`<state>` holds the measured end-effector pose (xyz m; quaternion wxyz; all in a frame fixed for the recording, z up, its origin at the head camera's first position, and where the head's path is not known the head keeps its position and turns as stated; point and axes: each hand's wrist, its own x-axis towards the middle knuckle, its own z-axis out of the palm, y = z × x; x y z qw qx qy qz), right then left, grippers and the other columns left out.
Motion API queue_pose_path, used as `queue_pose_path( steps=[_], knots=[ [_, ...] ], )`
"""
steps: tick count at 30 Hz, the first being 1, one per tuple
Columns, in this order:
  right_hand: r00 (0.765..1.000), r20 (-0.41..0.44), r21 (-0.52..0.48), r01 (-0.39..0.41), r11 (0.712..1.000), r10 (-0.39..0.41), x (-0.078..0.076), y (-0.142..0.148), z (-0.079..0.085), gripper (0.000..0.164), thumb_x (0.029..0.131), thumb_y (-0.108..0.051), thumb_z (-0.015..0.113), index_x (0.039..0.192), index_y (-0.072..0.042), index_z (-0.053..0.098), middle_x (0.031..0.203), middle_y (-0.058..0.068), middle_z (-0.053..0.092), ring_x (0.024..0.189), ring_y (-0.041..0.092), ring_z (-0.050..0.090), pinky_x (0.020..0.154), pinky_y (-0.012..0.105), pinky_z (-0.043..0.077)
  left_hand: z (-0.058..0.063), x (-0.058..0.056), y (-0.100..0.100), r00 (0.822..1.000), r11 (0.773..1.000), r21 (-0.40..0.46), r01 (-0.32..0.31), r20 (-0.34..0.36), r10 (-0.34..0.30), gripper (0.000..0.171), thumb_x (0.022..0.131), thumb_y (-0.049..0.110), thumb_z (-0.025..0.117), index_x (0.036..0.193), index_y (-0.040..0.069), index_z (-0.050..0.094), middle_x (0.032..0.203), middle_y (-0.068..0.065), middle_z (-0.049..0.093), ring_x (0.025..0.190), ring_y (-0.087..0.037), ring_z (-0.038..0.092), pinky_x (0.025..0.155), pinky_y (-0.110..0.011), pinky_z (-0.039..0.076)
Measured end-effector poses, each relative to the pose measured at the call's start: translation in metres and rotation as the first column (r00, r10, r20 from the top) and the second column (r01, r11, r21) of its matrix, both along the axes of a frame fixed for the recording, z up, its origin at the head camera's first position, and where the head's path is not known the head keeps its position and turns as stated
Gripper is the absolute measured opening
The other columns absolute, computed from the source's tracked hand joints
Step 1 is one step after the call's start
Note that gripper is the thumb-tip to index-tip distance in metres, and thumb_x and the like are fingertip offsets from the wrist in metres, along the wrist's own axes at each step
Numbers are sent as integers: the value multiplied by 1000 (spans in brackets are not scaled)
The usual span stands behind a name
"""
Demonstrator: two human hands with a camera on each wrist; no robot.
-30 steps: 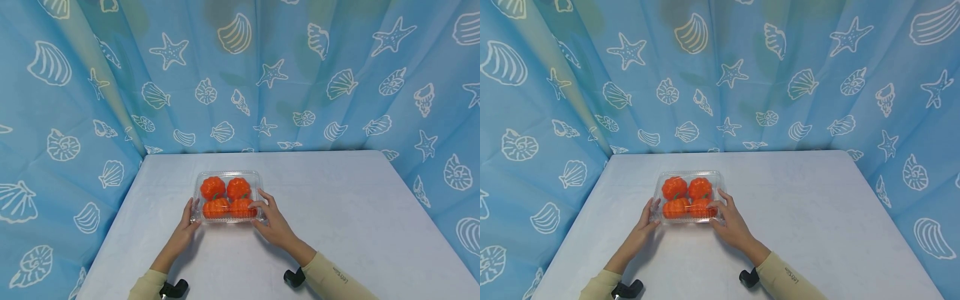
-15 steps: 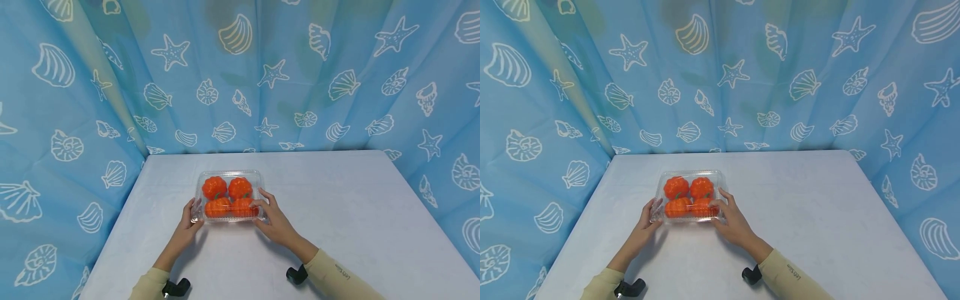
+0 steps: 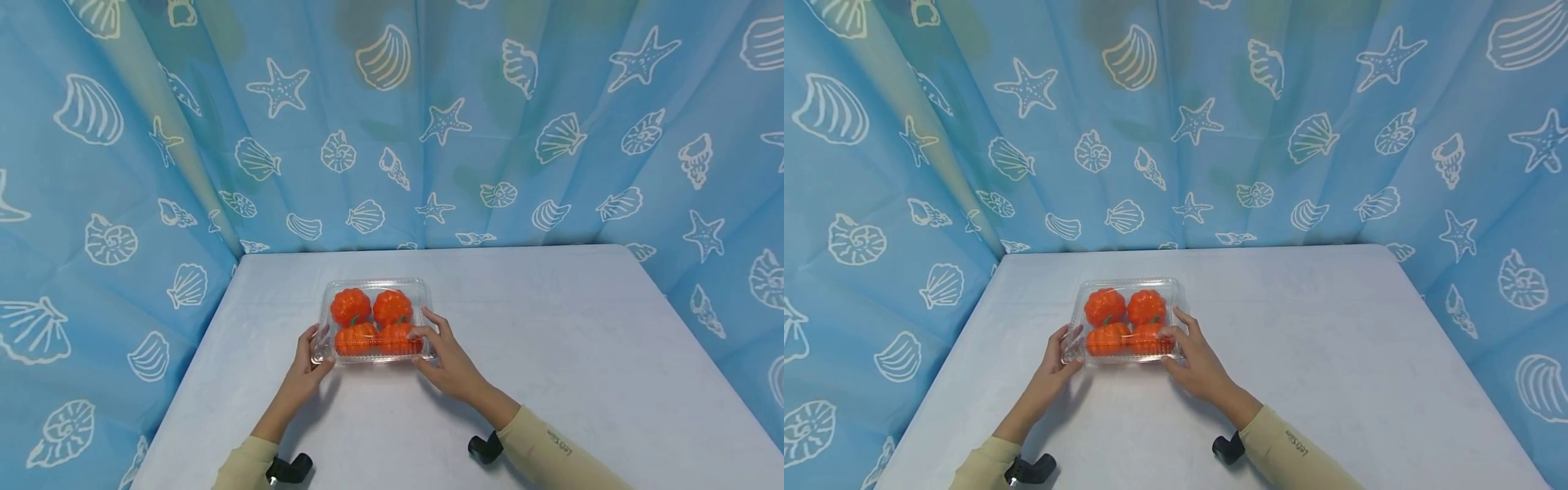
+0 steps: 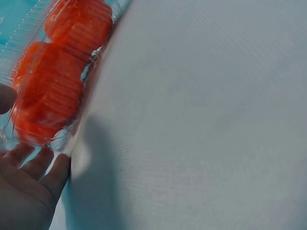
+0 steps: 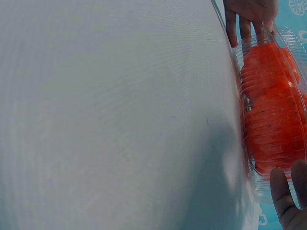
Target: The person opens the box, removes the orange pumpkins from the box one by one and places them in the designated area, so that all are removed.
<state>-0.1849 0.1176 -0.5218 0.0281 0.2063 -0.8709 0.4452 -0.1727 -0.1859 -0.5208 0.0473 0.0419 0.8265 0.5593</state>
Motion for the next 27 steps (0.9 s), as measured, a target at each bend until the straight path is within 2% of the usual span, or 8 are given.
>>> queue_pose_path(
  steps=[4,11,19,24,27],
  knots=[
    [1000,3,-2,-3,1000,3,0,1,1,36,93,-14,69,123,-29,56,166,12,21,142,45,40,102,63,46,-1,-1,3,1000,1000,-4,5,-28,-5,71,102,11,55,159,3,12,164,-28,20,150,-47,20,117,-64,26],
    [1000,-2,-7,-15,1000,15,0,0,-1,35,94,-16,69,124,-29,55,165,13,22,141,45,41,103,63,46,-4,-2,7,996,996,-89,-10,-94,1,64,104,9,47,158,1,14,163,-25,26,150,-46,21,119,-65,17],
    [1000,23,3,-1,1000,1,1,-2,2,34,95,-20,69,123,-34,56,166,8,21,139,40,46,101,56,50,-8,0,5,994,999,-41,-29,-104,25,61,107,11,46,158,1,15,163,-24,27,150,-43,25,119,-61,22],
    [999,36,28,8,1000,-9,-1,-1,2,36,94,-20,71,123,-35,56,167,5,21,131,30,55,98,45,54,-8,1,6,992,997,-52,-58,-112,52,60,106,10,47,158,3,18,162,-26,29,147,-44,32,114,-62,33],
    [999,43,26,12,1000,-13,-2,0,2,37,93,-19,72,122,-36,57,167,3,20,128,28,57,97,43,55,-7,3,7,991,995,-67,-77,-113,69,59,106,11,46,158,4,20,160,-28,31,144,-46,35,112,-63,35]
  ],
)
